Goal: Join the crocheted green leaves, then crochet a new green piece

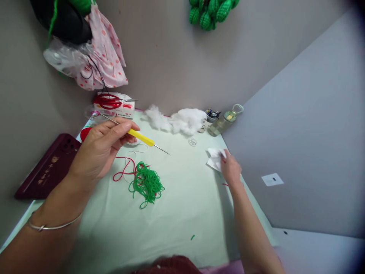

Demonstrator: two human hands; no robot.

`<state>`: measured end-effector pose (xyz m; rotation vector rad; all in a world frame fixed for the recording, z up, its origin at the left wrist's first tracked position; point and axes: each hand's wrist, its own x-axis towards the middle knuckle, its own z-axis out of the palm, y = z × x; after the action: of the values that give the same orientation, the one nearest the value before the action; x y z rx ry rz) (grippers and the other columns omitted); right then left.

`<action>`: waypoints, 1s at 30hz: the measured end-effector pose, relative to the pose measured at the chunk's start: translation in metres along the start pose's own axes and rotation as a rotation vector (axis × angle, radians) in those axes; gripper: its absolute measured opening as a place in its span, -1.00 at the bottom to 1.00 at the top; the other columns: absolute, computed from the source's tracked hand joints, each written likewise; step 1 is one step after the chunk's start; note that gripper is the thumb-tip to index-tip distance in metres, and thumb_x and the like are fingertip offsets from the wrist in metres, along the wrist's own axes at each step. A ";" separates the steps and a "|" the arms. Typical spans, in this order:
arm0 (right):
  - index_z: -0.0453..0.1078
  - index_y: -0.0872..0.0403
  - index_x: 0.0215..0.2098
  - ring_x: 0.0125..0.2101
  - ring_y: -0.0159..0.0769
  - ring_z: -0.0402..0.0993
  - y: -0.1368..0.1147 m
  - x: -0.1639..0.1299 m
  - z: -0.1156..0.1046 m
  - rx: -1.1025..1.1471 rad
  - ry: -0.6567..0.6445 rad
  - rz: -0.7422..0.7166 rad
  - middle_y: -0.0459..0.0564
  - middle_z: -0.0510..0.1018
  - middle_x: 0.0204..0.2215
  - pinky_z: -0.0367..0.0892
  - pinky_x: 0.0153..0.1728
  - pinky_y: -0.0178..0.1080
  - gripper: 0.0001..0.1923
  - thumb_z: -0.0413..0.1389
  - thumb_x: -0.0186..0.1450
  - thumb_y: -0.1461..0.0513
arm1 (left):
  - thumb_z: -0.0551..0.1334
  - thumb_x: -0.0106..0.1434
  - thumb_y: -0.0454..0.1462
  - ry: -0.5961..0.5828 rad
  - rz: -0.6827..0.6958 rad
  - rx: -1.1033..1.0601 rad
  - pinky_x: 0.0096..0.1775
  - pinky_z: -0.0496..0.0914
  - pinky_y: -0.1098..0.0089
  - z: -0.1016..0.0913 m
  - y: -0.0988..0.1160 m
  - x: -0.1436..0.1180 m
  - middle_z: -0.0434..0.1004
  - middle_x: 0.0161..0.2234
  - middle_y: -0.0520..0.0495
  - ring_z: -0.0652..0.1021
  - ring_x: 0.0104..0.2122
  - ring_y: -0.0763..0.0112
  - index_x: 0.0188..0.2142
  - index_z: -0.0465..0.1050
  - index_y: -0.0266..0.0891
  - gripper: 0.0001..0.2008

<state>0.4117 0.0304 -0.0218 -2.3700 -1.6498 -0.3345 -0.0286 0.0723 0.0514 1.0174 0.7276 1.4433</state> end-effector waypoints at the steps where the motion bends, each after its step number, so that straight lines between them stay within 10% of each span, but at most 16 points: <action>1: 0.33 0.16 0.28 -0.39 -0.22 0.45 0.005 0.002 -0.006 0.007 0.034 0.028 0.27 0.57 -0.14 0.20 -0.41 -0.23 -0.52 -0.09 0.44 0.26 | 0.32 0.31 -0.32 0.002 -0.005 0.006 -0.31 0.47 0.55 0.000 0.000 0.000 0.58 -0.32 0.00 0.51 -0.40 0.55 -0.37 0.69 -0.18 -0.84; 9: 0.60 -0.17 -0.04 -0.41 -0.37 0.54 -0.020 -0.105 0.003 0.240 -0.232 -0.273 -0.10 0.65 -0.23 0.37 -0.37 -0.39 -0.59 0.10 0.22 0.29 | 0.31 0.32 -0.34 0.003 0.018 0.002 -0.31 0.47 0.55 0.001 0.000 0.001 0.55 -0.34 -0.01 0.50 -0.40 0.55 -0.38 0.68 -0.21 -0.83; 18: 0.60 0.20 -0.17 -0.52 -0.21 0.39 0.046 -0.094 -0.031 0.209 0.015 0.167 0.05 0.56 -0.51 0.27 -0.48 -0.25 -0.48 -0.05 0.32 0.00 | 0.25 0.37 -0.28 -0.116 0.028 0.029 -0.25 0.47 0.51 -0.002 -0.002 0.002 0.49 -0.40 0.00 0.51 -0.38 0.52 -0.48 0.53 -0.24 -0.73; 23: 0.61 0.09 -0.14 -0.56 -0.30 0.42 -0.032 -0.110 -0.044 0.397 -0.258 0.053 -0.08 0.57 -0.54 0.27 -0.50 -0.31 -0.51 0.07 0.33 -0.10 | 0.10 0.49 -0.08 -0.481 -0.210 0.127 -0.54 0.29 0.42 -0.003 -0.006 -0.001 0.43 -0.45 0.01 0.35 -0.60 0.53 -0.51 0.24 -0.19 -0.56; 30: 0.33 0.05 0.28 -0.36 -0.10 0.64 -0.181 -0.127 -0.035 0.443 -0.650 -0.460 0.02 0.72 -0.39 0.35 -0.32 -0.25 -0.33 0.29 0.25 0.07 | 0.02 0.51 -0.02 -0.632 -0.145 0.601 -0.50 0.16 0.40 -0.004 0.002 -0.003 0.16 -0.54 0.08 0.21 -0.56 0.47 -0.39 0.47 -0.20 -0.54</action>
<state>0.1972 -0.0324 -0.0177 -1.8372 -2.2394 0.7380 -0.0330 0.0693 0.0515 1.7351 0.7490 0.6993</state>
